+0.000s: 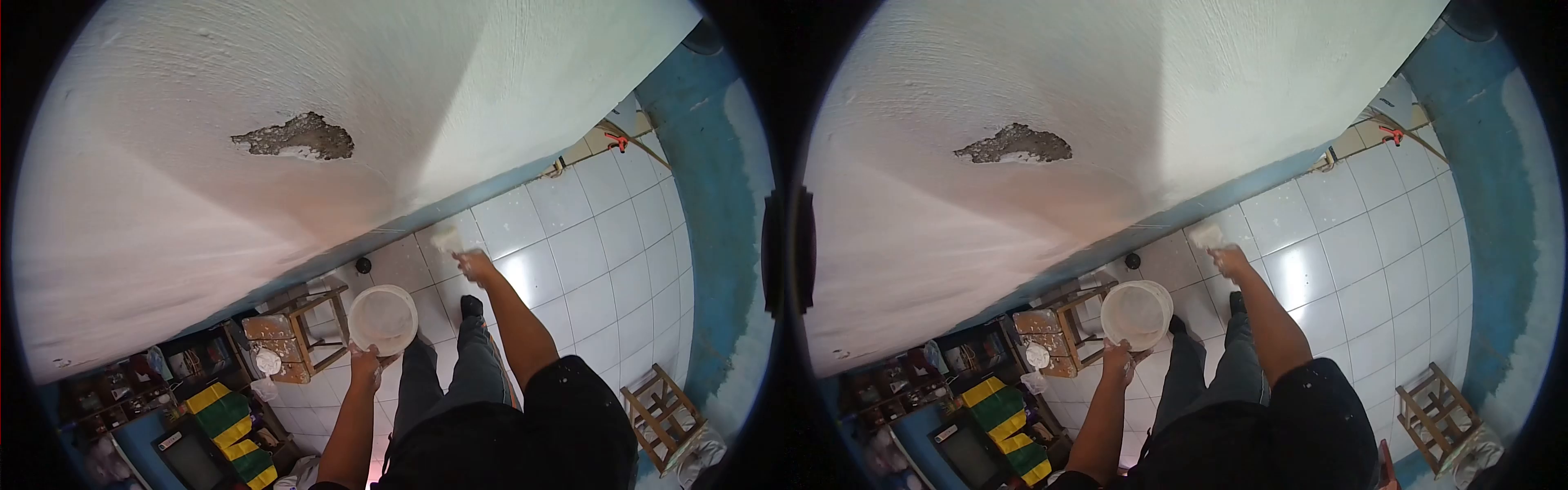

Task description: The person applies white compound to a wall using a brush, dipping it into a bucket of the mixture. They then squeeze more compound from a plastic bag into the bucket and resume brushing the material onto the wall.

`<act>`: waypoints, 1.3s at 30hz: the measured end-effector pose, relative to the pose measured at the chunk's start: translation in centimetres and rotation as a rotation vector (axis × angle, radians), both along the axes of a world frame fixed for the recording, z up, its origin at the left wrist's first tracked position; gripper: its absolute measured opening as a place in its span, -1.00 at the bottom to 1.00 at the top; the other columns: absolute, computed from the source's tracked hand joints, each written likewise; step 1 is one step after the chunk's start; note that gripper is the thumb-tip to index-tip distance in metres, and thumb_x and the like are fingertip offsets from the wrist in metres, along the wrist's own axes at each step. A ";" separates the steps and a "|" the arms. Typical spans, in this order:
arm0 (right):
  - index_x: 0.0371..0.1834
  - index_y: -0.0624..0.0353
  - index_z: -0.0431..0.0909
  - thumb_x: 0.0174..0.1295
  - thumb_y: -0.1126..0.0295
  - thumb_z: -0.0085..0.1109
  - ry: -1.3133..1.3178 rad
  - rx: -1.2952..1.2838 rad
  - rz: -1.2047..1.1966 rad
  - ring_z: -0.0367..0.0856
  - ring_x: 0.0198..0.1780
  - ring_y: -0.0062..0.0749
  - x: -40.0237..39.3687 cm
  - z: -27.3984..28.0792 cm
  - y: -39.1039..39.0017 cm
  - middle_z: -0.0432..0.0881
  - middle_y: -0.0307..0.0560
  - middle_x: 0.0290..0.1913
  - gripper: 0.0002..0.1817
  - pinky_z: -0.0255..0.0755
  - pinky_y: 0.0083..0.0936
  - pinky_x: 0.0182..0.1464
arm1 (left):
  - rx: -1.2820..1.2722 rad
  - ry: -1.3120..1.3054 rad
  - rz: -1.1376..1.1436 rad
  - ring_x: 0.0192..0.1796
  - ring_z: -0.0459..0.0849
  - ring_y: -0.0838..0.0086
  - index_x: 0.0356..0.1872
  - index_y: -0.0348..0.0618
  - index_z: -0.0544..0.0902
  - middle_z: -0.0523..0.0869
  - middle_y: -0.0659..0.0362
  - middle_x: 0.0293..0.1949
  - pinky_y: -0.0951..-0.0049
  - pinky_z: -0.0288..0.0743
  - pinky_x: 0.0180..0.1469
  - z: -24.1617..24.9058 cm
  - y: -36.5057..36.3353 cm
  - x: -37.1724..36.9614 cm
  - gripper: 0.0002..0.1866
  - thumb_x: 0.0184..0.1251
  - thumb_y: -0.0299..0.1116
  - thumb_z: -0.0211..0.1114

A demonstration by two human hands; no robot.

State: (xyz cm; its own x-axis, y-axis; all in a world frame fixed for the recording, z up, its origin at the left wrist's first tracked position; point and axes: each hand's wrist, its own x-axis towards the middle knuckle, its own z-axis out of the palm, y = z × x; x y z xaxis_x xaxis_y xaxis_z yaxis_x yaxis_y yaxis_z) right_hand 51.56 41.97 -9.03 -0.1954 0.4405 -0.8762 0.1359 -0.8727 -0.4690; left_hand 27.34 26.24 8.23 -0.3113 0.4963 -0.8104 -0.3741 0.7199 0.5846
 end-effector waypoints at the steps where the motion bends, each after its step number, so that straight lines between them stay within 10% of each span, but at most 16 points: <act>1: -0.36 0.29 0.56 0.06 0.05 0.24 -0.101 0.163 0.068 0.48 -0.52 -0.47 -0.7 -0.1 2.5 0.54 -0.11 -0.54 -0.57 0.36 -0.46 -0.46 | 0.013 0.004 0.000 0.01 0.52 -0.03 0.19 -0.04 -0.06 0.25 -0.16 0.14 0.04 0.60 -0.07 0.0 0.0 0.1 -0.56 0.33 -0.55 -0.24; 5: -0.41 0.30 0.54 0.00 0.16 0.30 0.070 0.357 -0.176 0.30 -0.73 -0.56 -2.1 4.7 7.4 0.44 -0.25 -0.66 -0.63 0.25 -0.53 -0.66 | 0.020 0.014 -0.012 0.01 0.52 -0.02 0.19 -0.04 -0.07 0.26 -0.16 0.14 0.03 0.60 -0.08 0.1 0.1 0.4 -0.56 0.33 -0.56 -0.24; 7: -0.29 0.33 0.54 0.03 0.26 0.27 -0.111 0.513 0.042 0.58 -0.43 -0.28 -0.8 11.4 2.5 0.54 -0.14 -0.52 -0.67 0.41 -0.29 -0.44 | 0.018 0.022 -0.010 0.02 0.52 -0.02 0.18 -0.04 -0.08 0.25 -0.17 0.14 0.02 0.60 -0.07 0.1 0.3 0.8 -0.56 0.32 -0.57 -0.25; 9: -0.14 0.40 0.49 0.00 0.34 0.27 0.441 0.341 -0.417 0.61 -0.21 -0.24 -1.8 6.3 -3.0 0.59 -0.08 -0.44 -0.59 0.45 -0.32 -0.30 | -0.003 0.008 0.003 0.03 0.51 -0.02 0.18 -0.04 -0.09 0.25 -0.17 0.13 0.02 0.59 -0.07 -0.7 0.1 0.8 -0.56 0.32 -0.58 -0.26; 11: -0.18 0.44 0.51 -0.03 0.34 0.30 0.177 0.331 -0.026 0.60 -0.14 -0.30 -3.2 2.9 -4.4 0.61 -0.05 -0.40 -0.59 0.44 -0.39 -0.29 | -0.041 -0.026 -0.005 0.04 0.50 -0.01 0.19 -0.05 -0.10 0.25 -0.18 0.13 0.02 0.59 -0.06 -1.9 -0.6 0.0 -0.55 0.32 -0.58 -0.26; 19: -0.22 0.39 0.50 0.12 0.57 -0.01 0.335 0.322 -0.068 0.56 -0.41 -0.55 -6.8 5.9 5.2 0.66 -0.02 -0.27 -0.82 0.33 -0.64 -0.51 | -0.001 0.019 -0.016 0.04 0.50 -0.01 0.19 -0.02 -0.08 0.25 -0.14 0.14 0.00 0.56 -0.03 -1.2 -1.3 -1.0 -0.54 0.31 -0.58 -0.25; 23: -0.35 0.29 0.52 0.10 0.48 0.13 0.584 0.254 -0.606 0.52 -0.55 -0.55 -6.5 7.0 -5.2 0.48 -0.27 -0.66 -0.90 0.24 -0.62 -0.61 | -0.035 0.039 0.009 0.03 0.51 0.01 0.20 0.03 -0.05 0.27 -0.11 0.14 0.02 0.56 -0.03 -1.2 -1.3 -0.9 -0.53 0.30 -0.58 -0.24; 25: -0.34 0.29 0.52 0.12 0.42 0.16 0.308 0.269 0.037 0.43 -0.66 -0.51 -5.8 3.5 -6.1 0.39 -0.34 -0.70 -0.85 0.23 -0.58 -0.67 | -0.047 -0.001 0.018 0.03 0.51 0.01 0.19 0.02 -0.03 0.27 -0.11 0.14 0.04 0.57 -0.05 -1.7 -1.9 -1.5 -0.54 0.30 -0.59 -0.24; 28: -0.30 0.33 0.53 0.19 0.25 0.14 0.107 0.146 0.150 0.22 -0.79 -0.47 -7.5 2.9 -4.2 0.33 -0.36 -0.70 -0.71 0.16 -0.50 -0.75 | -0.034 -0.031 0.017 0.00 0.54 0.04 0.19 0.00 -0.05 0.28 -0.11 0.12 0.08 0.62 -0.12 -2.5 -2.2 -2.3 -0.53 0.30 -0.62 -0.24; 30: -0.31 0.29 0.57 0.22 0.13 0.07 -0.143 0.500 0.433 0.12 -0.79 -0.50 -9.0 3.3 -0.1 0.27 -0.37 -0.72 -0.63 0.09 -0.53 -0.75 | -0.013 -0.044 0.022 -0.02 0.56 0.04 0.19 -0.02 -0.06 0.28 -0.11 0.11 0.09 0.65 -0.15 -2.5 -2.5 -2.8 -0.53 0.30 -0.63 -0.24; 37: -0.37 0.19 0.55 0.05 0.36 0.20 0.382 0.358 -0.329 0.20 -0.77 -0.68 -11.2 8.7 -4.1 0.55 -0.20 -0.54 -0.85 0.04 -0.71 -0.79 | 0.037 -0.075 0.078 -0.06 0.57 0.04 0.16 -0.05 -0.03 0.30 -0.12 0.08 0.13 0.66 -0.17 -2.2 -3.7 -6.3 -0.55 0.29 -0.62 -0.21; 39: -0.37 0.21 0.54 0.03 0.41 0.21 0.261 0.159 -0.229 0.21 -0.77 -0.73 -11.4 9.2 -6.8 0.53 -0.25 -0.55 -0.86 0.03 -0.74 -0.79 | 0.002 -0.059 0.074 -0.07 0.57 0.05 0.16 -0.05 -0.03 0.30 -0.12 0.08 0.14 0.66 -0.18 -2.6 -4.6 -7.7 -0.55 0.29 -0.61 -0.20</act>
